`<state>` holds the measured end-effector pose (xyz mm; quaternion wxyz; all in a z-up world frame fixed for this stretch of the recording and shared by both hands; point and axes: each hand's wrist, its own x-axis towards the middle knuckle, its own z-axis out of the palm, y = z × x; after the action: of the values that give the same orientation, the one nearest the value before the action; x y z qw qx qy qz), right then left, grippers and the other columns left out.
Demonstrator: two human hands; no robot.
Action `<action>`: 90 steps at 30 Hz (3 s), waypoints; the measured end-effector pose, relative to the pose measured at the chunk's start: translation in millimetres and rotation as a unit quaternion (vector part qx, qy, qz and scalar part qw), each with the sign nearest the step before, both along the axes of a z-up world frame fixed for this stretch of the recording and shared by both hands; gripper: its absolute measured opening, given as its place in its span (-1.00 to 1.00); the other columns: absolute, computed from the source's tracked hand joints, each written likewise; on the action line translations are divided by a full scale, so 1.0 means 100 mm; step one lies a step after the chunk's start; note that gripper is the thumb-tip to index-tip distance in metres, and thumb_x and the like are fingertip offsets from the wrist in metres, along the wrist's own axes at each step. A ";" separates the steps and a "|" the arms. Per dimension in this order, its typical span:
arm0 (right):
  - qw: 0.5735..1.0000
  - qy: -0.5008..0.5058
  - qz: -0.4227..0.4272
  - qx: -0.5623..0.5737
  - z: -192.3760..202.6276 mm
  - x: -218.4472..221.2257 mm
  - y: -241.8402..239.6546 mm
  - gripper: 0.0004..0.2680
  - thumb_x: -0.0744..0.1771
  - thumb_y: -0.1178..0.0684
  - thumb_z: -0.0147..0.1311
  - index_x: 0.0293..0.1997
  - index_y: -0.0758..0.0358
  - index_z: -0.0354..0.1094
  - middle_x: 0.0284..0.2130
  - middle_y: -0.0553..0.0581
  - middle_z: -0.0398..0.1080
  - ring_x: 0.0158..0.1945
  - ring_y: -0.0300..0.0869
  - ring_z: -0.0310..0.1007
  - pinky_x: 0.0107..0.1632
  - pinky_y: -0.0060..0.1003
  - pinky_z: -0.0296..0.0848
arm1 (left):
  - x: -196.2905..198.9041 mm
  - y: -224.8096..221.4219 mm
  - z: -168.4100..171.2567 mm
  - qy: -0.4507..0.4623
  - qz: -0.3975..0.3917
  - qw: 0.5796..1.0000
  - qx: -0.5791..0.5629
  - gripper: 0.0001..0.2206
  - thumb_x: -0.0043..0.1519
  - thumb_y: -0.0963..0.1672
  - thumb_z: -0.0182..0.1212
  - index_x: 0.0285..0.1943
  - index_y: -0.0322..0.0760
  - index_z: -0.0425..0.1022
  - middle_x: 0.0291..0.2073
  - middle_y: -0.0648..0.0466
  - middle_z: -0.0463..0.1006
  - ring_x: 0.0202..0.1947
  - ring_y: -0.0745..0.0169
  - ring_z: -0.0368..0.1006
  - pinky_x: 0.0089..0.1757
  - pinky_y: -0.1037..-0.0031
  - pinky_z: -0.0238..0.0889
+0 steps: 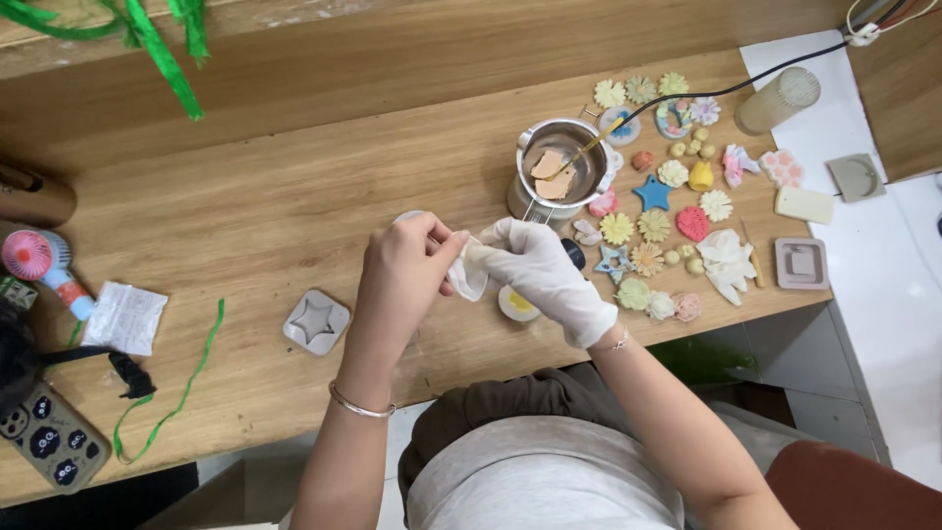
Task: The recorder prepares decorative wax flower ornaments by melting and pouring wax into molds.
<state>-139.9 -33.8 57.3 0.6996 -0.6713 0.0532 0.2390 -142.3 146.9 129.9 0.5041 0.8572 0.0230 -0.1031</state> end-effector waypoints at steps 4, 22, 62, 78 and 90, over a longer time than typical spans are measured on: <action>0.983 -0.130 0.007 -0.128 0.03 0.22 -0.05 -0.92 0.31 0.12 0.23 -0.24 0.30 0.48 -0.47 -0.09 0.45 -0.41 -0.46 0.33 -0.38 -0.48 0.34 | 0.05 0.16 -0.01 -0.002 0.001 0.999 0.044 -0.79 0.21 -0.09 0.35 -0.28 -0.39 0.59 -0.58 0.00 0.64 -0.65 0.35 0.57 -0.52 0.52 0.40; 0.988 -0.154 0.003 -0.008 0.58 0.57 0.11 -0.91 0.35 0.12 0.17 -0.20 0.32 0.46 -0.44 -0.07 0.46 -0.45 -0.45 0.35 -0.42 -0.51 0.35 | 0.14 -0.20 -0.34 -0.252 -0.012 0.968 0.007 -0.95 0.30 -0.27 0.13 -0.17 -0.51 0.41 -0.31 -0.20 0.61 -0.27 -0.13 0.60 -0.22 0.23 0.41; 0.988 -0.108 0.112 -0.016 -0.37 -0.37 -0.04 -0.91 0.34 0.17 0.17 -0.23 0.24 0.29 -0.47 -0.14 0.17 -0.41 -0.43 0.08 -0.37 -0.46 0.19 | -0.27 -0.37 -1.48 -0.122 0.277 0.951 -0.068 -0.85 0.21 -0.24 0.31 -0.09 -0.47 0.66 -0.36 0.00 0.74 -0.31 0.46 0.49 -0.26 0.42 0.41; 0.972 -0.225 -0.023 -0.062 -0.59 -0.32 0.04 -0.92 0.28 0.26 0.13 -0.31 0.20 0.35 -0.54 -0.06 0.28 -0.41 -0.37 0.21 -0.36 -0.38 0.34 | -0.18 -0.75 -1.61 -0.105 0.288 0.856 -0.415 -0.56 0.41 -0.07 0.02 0.45 -0.35 0.32 0.35 0.05 0.42 0.25 0.35 0.38 0.18 0.45 0.21; 0.892 -0.389 0.015 -0.228 -0.31 -0.36 0.05 -0.83 0.19 0.29 0.21 -0.47 0.10 0.28 -0.65 0.05 0.24 -0.53 -0.02 0.31 -0.43 -0.16 0.25 | 0.08 -0.53 -2.01 -0.106 0.213 0.900 -0.366 -0.58 0.47 -0.06 0.03 0.42 -0.45 0.38 -0.09 -0.13 0.59 -0.29 0.27 0.31 -0.19 0.46 0.23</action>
<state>-176.4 -28.6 26.0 0.4883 -0.8524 -0.1806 -0.0492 -134.4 93.5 -70.8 0.7918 0.5926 0.1119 0.0964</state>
